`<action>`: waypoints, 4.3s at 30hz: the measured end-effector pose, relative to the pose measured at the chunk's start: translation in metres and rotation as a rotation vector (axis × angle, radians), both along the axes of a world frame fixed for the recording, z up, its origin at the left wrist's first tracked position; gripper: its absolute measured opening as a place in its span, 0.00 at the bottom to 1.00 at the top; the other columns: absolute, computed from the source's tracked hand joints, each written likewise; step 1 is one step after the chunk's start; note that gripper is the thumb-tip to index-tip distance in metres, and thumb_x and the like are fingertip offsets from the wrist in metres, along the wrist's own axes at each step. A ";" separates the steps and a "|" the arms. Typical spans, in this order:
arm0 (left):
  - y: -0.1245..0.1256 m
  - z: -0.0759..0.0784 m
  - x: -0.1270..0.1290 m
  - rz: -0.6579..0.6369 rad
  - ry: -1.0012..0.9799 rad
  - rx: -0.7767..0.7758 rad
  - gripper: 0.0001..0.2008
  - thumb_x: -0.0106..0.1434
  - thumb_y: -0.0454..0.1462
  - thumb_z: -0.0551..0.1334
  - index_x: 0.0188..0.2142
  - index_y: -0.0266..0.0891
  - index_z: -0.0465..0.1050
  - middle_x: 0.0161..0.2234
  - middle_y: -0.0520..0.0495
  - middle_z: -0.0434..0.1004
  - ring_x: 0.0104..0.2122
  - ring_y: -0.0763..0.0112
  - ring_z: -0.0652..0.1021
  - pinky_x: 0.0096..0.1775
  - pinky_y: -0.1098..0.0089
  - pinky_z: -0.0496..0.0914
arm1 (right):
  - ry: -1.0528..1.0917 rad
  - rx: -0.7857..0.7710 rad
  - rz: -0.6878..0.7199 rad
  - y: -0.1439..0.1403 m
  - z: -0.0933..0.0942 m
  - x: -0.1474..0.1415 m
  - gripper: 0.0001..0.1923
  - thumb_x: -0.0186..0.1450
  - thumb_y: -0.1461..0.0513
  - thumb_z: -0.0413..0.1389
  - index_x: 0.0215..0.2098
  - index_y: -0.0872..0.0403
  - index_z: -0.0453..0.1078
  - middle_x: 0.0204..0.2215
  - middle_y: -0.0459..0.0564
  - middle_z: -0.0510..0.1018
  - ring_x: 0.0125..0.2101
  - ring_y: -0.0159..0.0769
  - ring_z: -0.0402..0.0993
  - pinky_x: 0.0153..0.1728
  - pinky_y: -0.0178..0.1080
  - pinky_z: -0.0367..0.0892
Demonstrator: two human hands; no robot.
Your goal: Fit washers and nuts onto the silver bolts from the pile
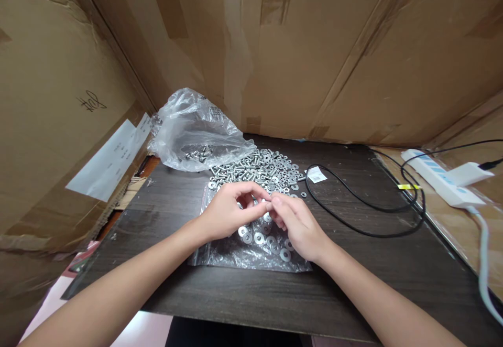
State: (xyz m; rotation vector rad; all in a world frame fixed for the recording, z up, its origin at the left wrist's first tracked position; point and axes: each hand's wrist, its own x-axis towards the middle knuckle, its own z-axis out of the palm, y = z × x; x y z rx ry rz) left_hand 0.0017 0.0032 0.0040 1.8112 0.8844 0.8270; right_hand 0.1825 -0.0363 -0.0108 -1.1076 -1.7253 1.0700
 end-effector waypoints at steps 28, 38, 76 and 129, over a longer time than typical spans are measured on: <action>0.002 -0.007 -0.004 -0.041 0.042 0.517 0.06 0.65 0.37 0.64 0.40 0.36 0.77 0.30 0.49 0.77 0.23 0.77 0.72 0.28 0.74 0.68 | 0.177 -0.226 -0.033 0.002 -0.003 -0.006 0.25 0.69 0.45 0.45 0.22 0.52 0.55 0.16 0.40 0.57 0.18 0.28 0.54 0.19 0.34 0.53; 0.012 -0.003 -0.016 -0.194 0.365 0.971 0.11 0.72 0.38 0.55 0.44 0.41 0.76 0.40 0.48 0.82 0.37 0.71 0.81 0.35 0.72 0.73 | 0.464 -0.920 0.098 0.006 0.002 -0.007 0.28 0.68 0.47 0.44 0.15 0.50 0.49 0.06 0.39 0.53 0.09 0.26 0.50 0.11 0.30 0.46; 0.010 0.006 -0.007 -0.410 -0.081 -0.735 0.13 0.58 0.42 0.67 0.26 0.36 0.70 0.17 0.59 0.56 0.17 0.81 0.56 0.20 0.76 0.53 | -0.417 0.617 -0.028 -0.001 0.005 0.005 0.07 0.65 0.61 0.52 0.29 0.52 0.61 0.23 0.45 0.65 0.24 0.33 0.61 0.25 0.37 0.56; -0.001 0.009 -0.001 -0.285 -0.082 -0.402 0.10 0.63 0.42 0.65 0.34 0.35 0.74 0.25 0.53 0.71 0.22 0.80 0.67 0.24 0.78 0.62 | -0.462 0.751 -0.168 -0.004 0.012 0.003 0.18 0.70 0.64 0.48 0.21 0.54 0.60 0.18 0.45 0.62 0.21 0.30 0.55 0.26 0.37 0.51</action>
